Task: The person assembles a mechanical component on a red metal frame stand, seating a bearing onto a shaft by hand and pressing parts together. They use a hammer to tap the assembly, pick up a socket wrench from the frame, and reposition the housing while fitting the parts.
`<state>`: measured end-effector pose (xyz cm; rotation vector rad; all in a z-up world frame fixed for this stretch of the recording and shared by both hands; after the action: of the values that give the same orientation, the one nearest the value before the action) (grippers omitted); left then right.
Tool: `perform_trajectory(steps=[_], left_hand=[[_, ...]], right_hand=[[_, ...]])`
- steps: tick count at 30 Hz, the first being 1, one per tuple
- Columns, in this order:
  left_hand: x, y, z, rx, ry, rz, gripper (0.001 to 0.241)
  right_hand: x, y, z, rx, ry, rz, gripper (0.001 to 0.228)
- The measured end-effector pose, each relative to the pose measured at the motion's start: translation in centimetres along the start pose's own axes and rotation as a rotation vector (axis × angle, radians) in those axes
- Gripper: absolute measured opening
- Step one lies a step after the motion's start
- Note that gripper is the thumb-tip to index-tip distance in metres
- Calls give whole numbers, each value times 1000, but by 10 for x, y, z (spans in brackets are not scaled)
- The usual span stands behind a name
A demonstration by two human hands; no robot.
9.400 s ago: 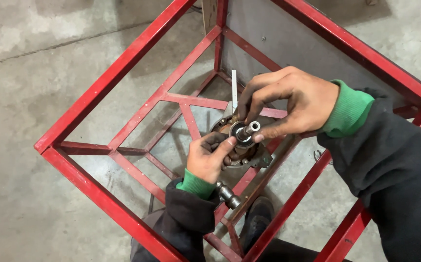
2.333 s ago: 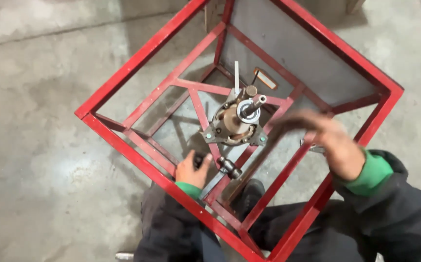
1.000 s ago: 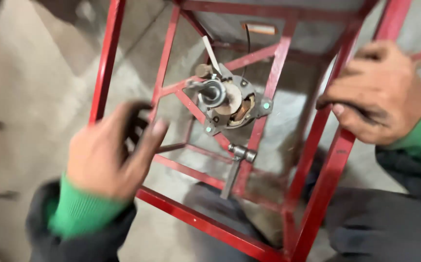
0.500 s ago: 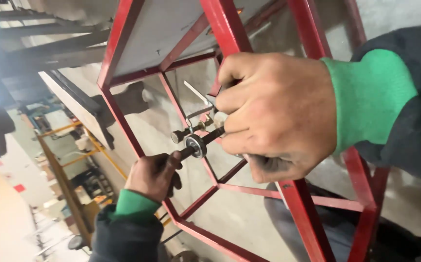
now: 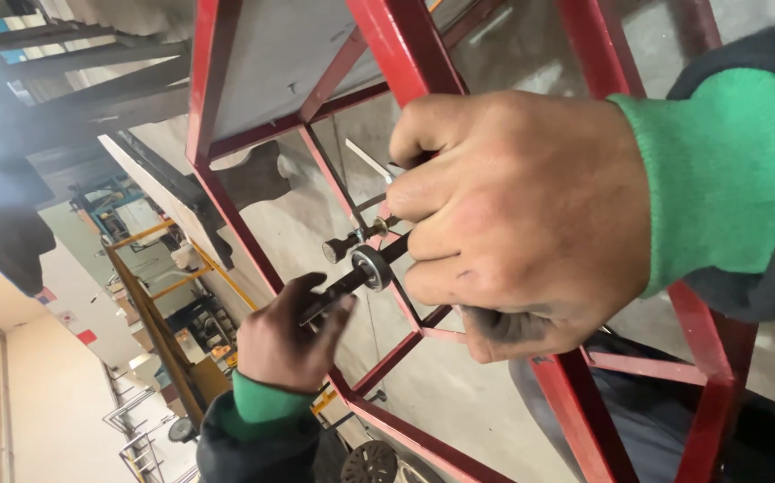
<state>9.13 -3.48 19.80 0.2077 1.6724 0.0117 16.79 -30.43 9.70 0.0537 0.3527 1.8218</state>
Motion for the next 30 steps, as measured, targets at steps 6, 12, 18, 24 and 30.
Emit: perform_trajectory(steps=[6, 12, 18, 24, 30], left_hand=[[7, 4, 6, -442, 209, -104, 27], [3, -3, 4, -66, 32, 50, 24], [2, -1, 0, -1, 18, 38, 24], [1, -3, -2, 141, -1, 35, 23], [5, -1, -6, 354, -70, 178, 21]], right_hand=[[-1, 0, 1, -6, -21, 11, 23], [2, -1, 0, 6, -6, 45, 20], [0, 1, 2, 13, -33, 41, 17], [1, 0, 1, 11, -52, 47, 15], [0, 0, 0, 7, -58, 56, 14]])
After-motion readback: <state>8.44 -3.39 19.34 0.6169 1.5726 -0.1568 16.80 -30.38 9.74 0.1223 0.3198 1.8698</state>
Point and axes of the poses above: each hand's wrist, its own z-axis towards the middle knuckle, its own x-axis out of the palm, y = z × x, the point moved 3 cm from there along z, towards the middle knuckle, and after that the axes turned 8 degrees about -y, right-handed, at the moved point
